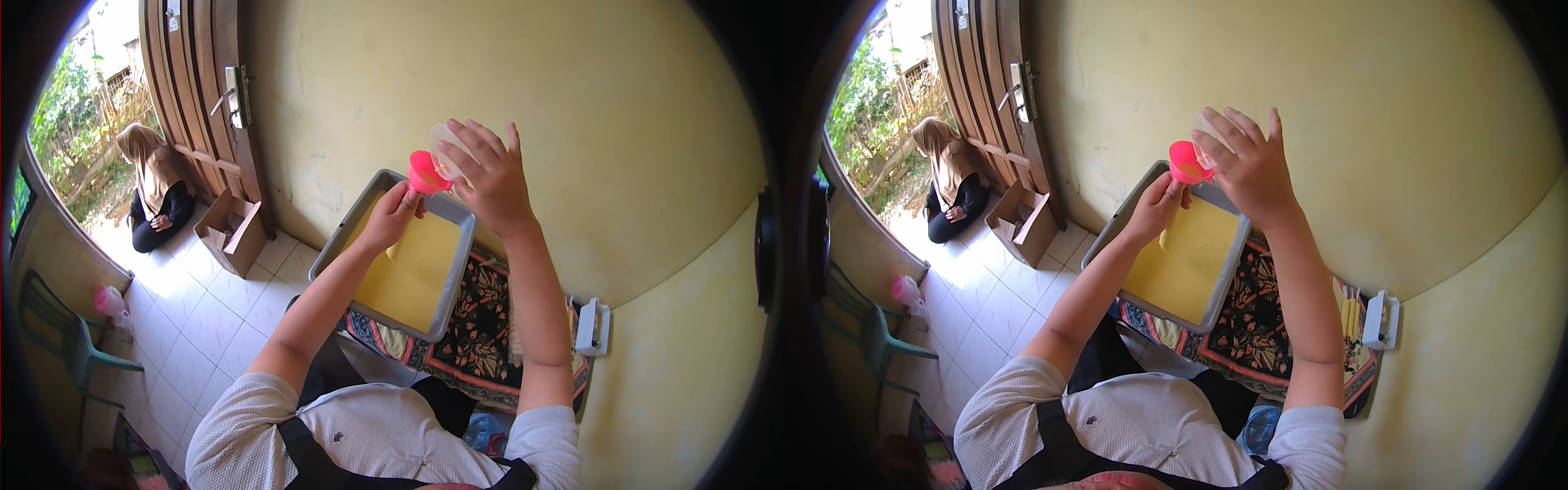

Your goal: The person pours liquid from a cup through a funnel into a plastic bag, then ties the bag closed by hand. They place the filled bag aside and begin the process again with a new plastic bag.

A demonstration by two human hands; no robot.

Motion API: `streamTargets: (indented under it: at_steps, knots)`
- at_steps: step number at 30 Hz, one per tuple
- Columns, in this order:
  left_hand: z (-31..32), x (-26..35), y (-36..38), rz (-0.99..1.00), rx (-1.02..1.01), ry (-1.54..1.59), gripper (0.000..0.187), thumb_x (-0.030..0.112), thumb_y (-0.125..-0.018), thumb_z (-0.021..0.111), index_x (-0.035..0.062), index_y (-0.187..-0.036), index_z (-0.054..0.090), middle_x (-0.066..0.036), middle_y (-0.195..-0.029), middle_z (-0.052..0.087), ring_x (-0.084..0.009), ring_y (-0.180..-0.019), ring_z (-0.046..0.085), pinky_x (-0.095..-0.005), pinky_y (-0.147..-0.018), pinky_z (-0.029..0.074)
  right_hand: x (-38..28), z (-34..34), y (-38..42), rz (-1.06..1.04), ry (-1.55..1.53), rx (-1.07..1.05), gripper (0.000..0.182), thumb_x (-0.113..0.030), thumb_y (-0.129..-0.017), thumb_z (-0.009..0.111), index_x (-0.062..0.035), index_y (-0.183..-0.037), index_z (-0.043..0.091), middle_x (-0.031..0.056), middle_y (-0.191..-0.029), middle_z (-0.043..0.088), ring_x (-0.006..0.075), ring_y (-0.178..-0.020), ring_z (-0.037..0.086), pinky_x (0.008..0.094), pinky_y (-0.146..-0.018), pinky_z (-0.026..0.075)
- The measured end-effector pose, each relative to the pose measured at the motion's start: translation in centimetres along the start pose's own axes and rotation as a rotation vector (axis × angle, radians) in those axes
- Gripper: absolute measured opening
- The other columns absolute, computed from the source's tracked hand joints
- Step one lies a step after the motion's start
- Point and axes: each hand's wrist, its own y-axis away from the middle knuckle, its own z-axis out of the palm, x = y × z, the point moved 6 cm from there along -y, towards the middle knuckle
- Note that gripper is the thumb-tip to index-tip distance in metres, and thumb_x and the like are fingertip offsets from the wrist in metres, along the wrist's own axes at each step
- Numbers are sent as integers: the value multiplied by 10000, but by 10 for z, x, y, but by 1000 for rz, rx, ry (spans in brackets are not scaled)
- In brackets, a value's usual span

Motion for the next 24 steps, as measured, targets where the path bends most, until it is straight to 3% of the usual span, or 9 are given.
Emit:
streamTargets:
  at_steps: [5,14,20,23,24]
  knots:
    - [0,2,1,-19,11,-10,342,367,-1239,500,48,-1235,624,-1,-1004,643,-113,-945,606,-296,-898,522,16,2,11,276,-131,66,690,-183,-830,918,-209,-1473,669,14,-1610,629,253,-1439,615,716,-1253,348]
    - [-1,3,2,-30,9,-52,336,360,-1240,501,45,-1234,621,0,-995,644,-110,-946,606,-300,-907,521,41,31,78,616,-474,245,761,-125,-829,942,-53,-1514,617,197,-1502,692,356,-1363,681,494,-1227,479]
    - [-1,7,2,-34,26,-61,342,369,-1236,506,47,-1217,621,-3,-993,649,-118,-948,614,-313,-913,533,46,88,160,930,-910,325,785,-136,-834,952,-34,-1539,621,162,-1498,697,300,-1386,665,453,-1189,519]
    - [-3,3,2,-17,32,-37,356,379,-1232,514,45,-1216,633,-7,-996,655,-121,-946,622,-316,-912,536,39,100,186,834,-821,239,761,-135,-825,957,-47,-1507,633,148,-1516,687,276,-1391,655,453,-1185,518]
    - [-3,4,2,-27,37,-52,358,379,-1232,515,44,-1213,638,-7,-997,657,-121,-945,625,-315,-911,536,29,96,186,894,-869,118,680,-129,-802,964,-70,-1401,649,156,-1550,673,317,-1396,657,471,-1202,500]
